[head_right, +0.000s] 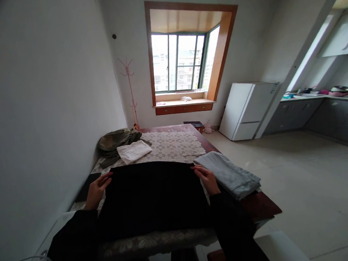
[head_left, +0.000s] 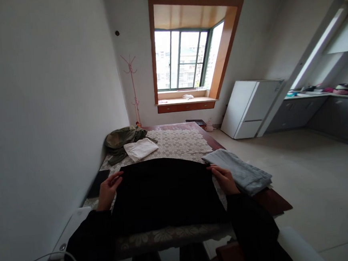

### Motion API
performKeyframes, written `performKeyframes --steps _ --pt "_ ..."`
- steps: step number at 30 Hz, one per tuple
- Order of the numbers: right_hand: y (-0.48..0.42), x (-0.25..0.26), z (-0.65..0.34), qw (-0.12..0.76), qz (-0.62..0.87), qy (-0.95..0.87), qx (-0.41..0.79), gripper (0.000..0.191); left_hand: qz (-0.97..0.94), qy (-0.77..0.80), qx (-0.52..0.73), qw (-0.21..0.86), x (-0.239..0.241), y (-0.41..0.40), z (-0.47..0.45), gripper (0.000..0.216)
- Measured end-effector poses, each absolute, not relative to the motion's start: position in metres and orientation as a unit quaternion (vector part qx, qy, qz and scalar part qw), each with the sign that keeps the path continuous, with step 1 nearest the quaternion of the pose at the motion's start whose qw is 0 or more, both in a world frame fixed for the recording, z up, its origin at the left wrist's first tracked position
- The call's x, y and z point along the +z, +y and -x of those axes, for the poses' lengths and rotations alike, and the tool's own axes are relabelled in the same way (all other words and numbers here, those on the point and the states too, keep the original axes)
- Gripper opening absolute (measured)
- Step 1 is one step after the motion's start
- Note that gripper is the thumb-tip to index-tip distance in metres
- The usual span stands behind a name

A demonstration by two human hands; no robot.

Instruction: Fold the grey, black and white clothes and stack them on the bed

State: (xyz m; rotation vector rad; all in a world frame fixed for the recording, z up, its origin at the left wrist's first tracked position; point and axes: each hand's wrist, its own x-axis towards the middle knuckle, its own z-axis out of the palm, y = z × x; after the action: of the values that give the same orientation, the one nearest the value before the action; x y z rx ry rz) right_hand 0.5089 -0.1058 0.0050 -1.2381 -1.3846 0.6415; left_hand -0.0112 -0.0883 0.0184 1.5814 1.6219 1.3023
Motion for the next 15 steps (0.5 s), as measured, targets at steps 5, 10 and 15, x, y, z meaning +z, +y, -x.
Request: performKeyframes --steps 5,10,15 --pt "-0.208 0.002 -0.552 0.643 0.443 -0.486 0.393 0.039 -0.457 0.552 0.611 0.335 0.035 -0.198 0.027 0.048" --pt "-0.316 -0.025 -0.595 0.504 0.446 -0.542 0.502 0.054 -0.419 0.529 0.552 0.49 0.019 -0.307 0.054 0.045" --pt "-0.375 -0.042 -0.581 0.274 0.393 -0.63 0.611 0.047 -0.476 0.524 0.301 0.64 -0.026 -0.376 0.07 0.048"
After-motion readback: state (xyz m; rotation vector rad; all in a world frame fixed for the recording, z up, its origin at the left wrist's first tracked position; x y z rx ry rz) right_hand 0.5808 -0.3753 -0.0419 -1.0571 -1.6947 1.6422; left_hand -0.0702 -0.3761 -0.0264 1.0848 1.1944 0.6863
